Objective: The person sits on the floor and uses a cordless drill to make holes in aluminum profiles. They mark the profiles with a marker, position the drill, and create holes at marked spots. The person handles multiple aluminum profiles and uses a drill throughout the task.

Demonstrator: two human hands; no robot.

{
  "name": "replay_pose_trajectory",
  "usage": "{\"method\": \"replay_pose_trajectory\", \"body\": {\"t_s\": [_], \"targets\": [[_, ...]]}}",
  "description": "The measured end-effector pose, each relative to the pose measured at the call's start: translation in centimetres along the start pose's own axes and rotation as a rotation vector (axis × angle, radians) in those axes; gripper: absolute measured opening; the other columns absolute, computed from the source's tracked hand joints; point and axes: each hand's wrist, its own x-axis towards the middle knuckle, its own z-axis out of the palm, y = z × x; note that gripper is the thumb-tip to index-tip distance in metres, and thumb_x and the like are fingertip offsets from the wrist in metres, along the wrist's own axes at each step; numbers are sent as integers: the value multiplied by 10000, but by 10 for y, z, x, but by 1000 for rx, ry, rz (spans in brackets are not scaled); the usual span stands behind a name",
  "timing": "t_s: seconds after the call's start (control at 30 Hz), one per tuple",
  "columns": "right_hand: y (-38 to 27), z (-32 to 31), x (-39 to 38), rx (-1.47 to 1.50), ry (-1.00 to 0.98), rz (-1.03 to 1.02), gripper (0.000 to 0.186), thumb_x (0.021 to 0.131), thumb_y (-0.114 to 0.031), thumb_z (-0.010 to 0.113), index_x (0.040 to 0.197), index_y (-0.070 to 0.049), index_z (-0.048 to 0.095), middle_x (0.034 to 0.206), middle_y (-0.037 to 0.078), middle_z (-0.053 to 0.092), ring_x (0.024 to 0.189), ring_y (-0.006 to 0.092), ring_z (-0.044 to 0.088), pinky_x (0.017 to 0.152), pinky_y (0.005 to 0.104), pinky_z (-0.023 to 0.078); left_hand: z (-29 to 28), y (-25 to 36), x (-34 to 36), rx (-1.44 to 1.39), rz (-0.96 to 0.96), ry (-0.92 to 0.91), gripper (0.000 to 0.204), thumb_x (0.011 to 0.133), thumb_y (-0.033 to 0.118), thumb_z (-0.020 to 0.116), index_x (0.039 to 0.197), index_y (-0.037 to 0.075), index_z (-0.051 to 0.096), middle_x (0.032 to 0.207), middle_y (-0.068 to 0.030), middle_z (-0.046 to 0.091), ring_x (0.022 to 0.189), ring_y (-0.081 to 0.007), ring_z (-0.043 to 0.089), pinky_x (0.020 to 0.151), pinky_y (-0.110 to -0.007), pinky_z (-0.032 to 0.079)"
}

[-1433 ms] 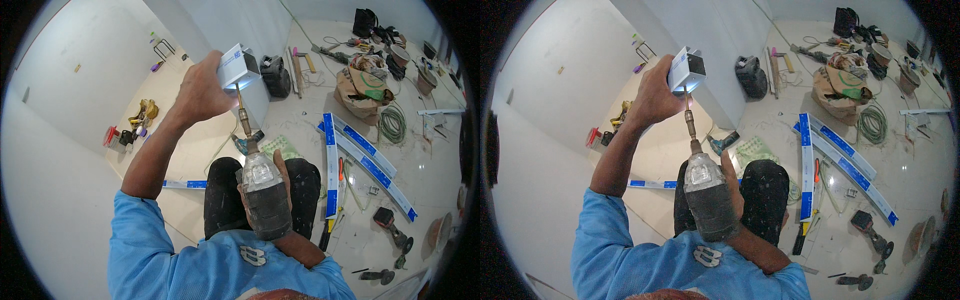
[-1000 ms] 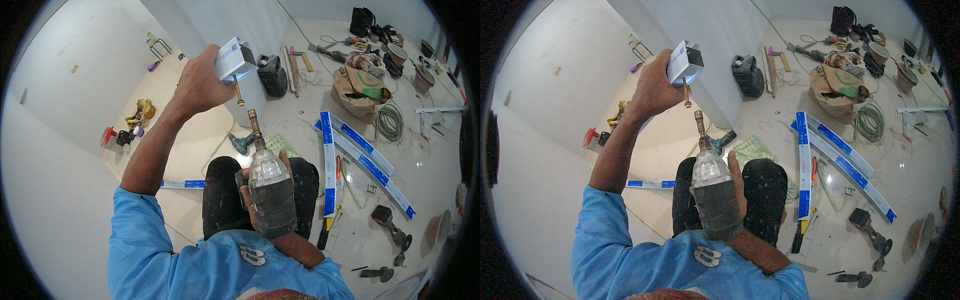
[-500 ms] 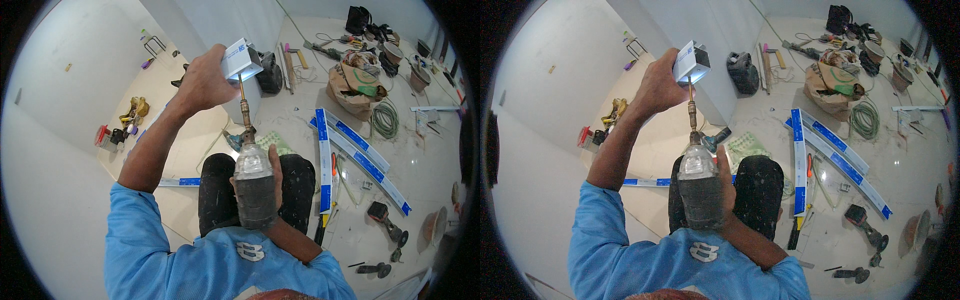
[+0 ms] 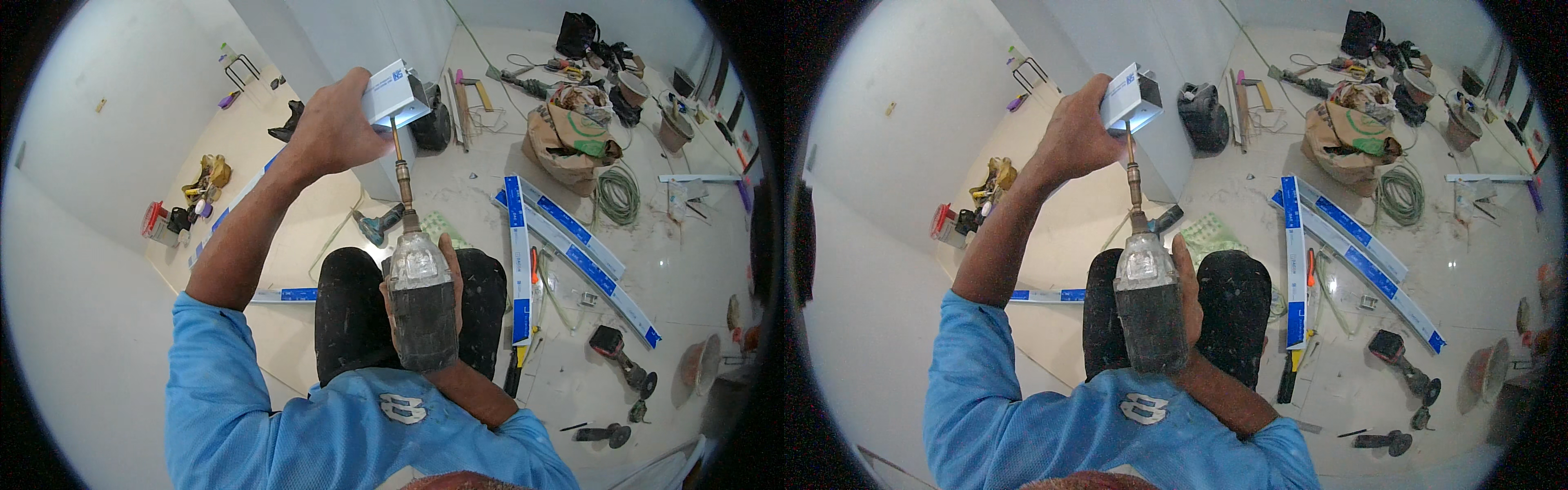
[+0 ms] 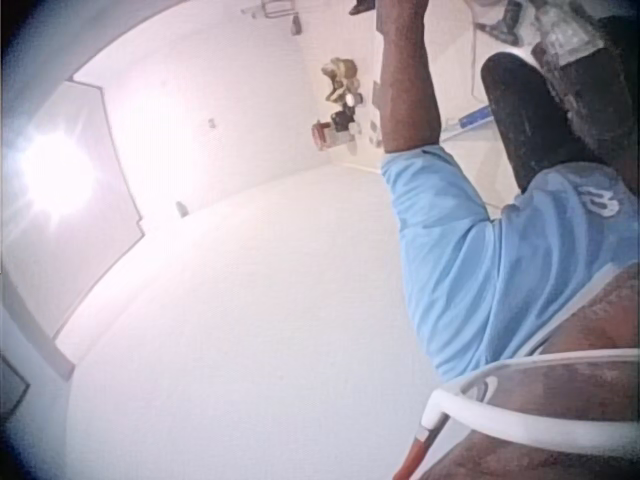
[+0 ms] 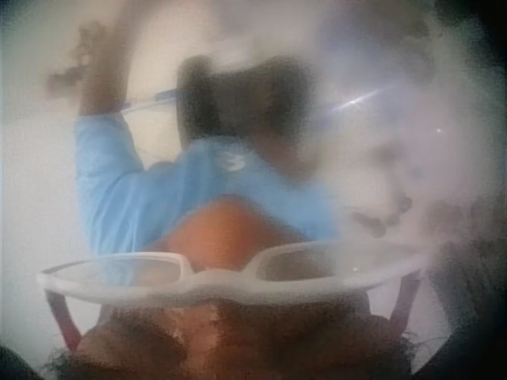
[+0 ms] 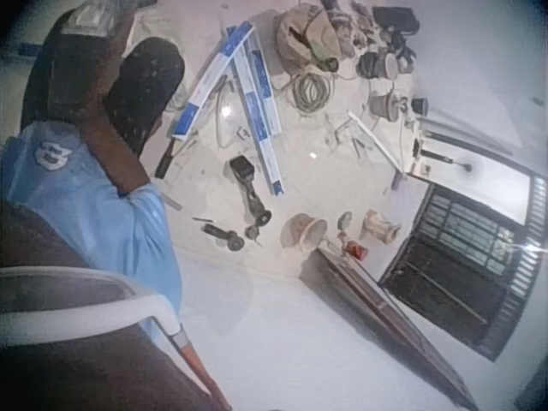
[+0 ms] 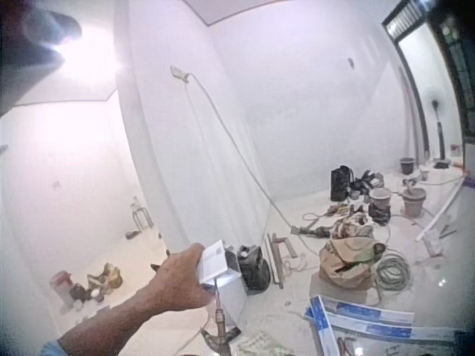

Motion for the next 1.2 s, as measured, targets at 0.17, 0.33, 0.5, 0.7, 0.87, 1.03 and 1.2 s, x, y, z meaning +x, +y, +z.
{"method": "replay_pose_trajectory", "body": {"t_s": [0.17, 0.33, 0.5, 0.7, 0.87, 1.03, 1.2], "targets": [[-28, 1, 8, 651, 73, 241, 944, 993, -122, 791, 1738, -116, 212, 1565, 210, 516, 1380, 295, 623, 1167, 444, 565, 2, 2, -1, 22, -20, -37, 579, 681, 220, 891, 1143, -4, 623, 921, -220, 736, 837, -368, 758, 790, -462, 586], [-23, 5, 4, -235, -24, -60, 761, 1006, -105, 790, 1620, -54, 344, 1379, 171, 565, 1246, 261, 631, 1056, 409, 561, 6, 2, -2, 38, -39, -56, 585, 679, 200, 885, 1158, -2, 617, 938, -224, 742, 853, -366, 762, 794, -467, 590], [-18, -1, -6, -425, -65, 64, 162, 1127, -143, 652, 1214, -14, 698, 990, 105, 686, 952, 187, 655, 867, 372, 540, 4, 3, 3, 59, 12, -67, 612, 721, 253, 896, 1170, -50, 612, 941, -259, 764, 854, -406, 788, 801, -494, 617], [-32, -1, -1, -455, -16, -99, 193, 1131, -162, 649, 1256, -22, 693, 1039, 105, 691, 994, 202, 665, 921, 381, 535, 3, -4, 3, 22, 7, -58, 583, 734, 259, 879, 1156, -48, 619, 931, -273, 758, 875, -419, 786, 800, -499, 615], [-28, -7, -1, -372, -1, -42, 671, 1008, -37, 755, 1571, -67, 390, 1384, 161, 574, 1195, 240, 658, 1096, 422, 546, 9, -11, 9, -1, 19, -73, 576, 726, 271, 859, 1135, -58, 622, 924, -277, 751, 874, -420, 775, 807, -495, 613], [-73, -28, -1, -580, -17, -62, 603, 1018, -80, 771, 1555, -56, 499, 1386, 164, 642, 1237, 264, 668, 1094, 450, 558, 18, -11, 25, -18, 106, -117, 529, 714, 273, 845, 1094, -41, 655, 935, -262, 753, 851, -410, 755, 822, -495, 605], [-138, -92, -13, -886, 222, -100, 426, 970, -57, 805, 1377, -33, 682, 1267, 131, 747, 1192, 288, 704, 1017, 396, 569, 52, -33, 9, -202, 196, -245, 519, 685, 237, 810, 1121, -7, 670, 936, -168, 736, 817, -282, 688, 790, -453, 565]]}}
